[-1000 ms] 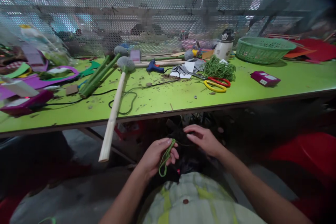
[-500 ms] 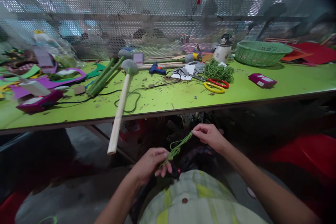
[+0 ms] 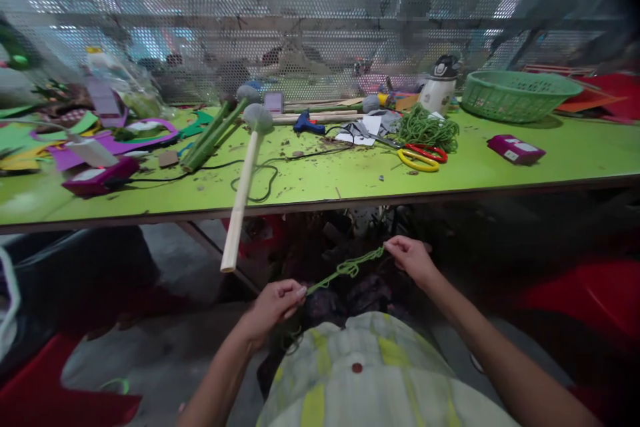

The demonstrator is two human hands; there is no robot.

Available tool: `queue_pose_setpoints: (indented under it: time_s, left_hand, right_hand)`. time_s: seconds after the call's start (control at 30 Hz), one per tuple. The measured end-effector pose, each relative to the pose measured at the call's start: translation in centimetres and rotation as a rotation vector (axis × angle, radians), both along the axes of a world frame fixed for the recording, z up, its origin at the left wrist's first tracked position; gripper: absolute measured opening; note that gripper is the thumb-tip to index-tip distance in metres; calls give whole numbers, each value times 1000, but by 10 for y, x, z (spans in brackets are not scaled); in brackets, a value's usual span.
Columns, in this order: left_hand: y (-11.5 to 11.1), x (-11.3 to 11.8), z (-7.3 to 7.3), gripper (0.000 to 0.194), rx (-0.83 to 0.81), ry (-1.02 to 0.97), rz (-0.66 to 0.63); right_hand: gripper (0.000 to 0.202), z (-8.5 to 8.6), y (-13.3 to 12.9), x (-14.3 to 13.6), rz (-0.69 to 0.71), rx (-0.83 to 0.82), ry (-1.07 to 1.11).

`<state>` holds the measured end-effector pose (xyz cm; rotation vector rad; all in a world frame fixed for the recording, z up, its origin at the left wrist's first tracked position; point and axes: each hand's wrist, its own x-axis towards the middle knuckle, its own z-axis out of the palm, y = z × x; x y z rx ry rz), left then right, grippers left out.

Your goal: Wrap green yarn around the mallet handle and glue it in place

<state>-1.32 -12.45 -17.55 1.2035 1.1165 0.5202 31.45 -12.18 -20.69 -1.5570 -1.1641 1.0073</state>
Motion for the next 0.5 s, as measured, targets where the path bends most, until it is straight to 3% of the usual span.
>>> queue_pose_setpoints:
  time_s: [0.13,0.23,0.4,0.5]
  left_hand:
    - [1,-24,-9,38,-23,39,13]
    - [4,-35,-19,36,-45,74,81]
    - [13,-50,-43,27,-98,212,304]
    - [22,-71,-48,32,-105,288,424]
  right_hand:
    - [21,-44,12,26,-152,-61,-98]
    - [21,-66,21,44,-237,-107,-170]
    - [28,-89,25,71,-475,-175,-286]
    - [29,-97,16,79,-543,-216,-322]
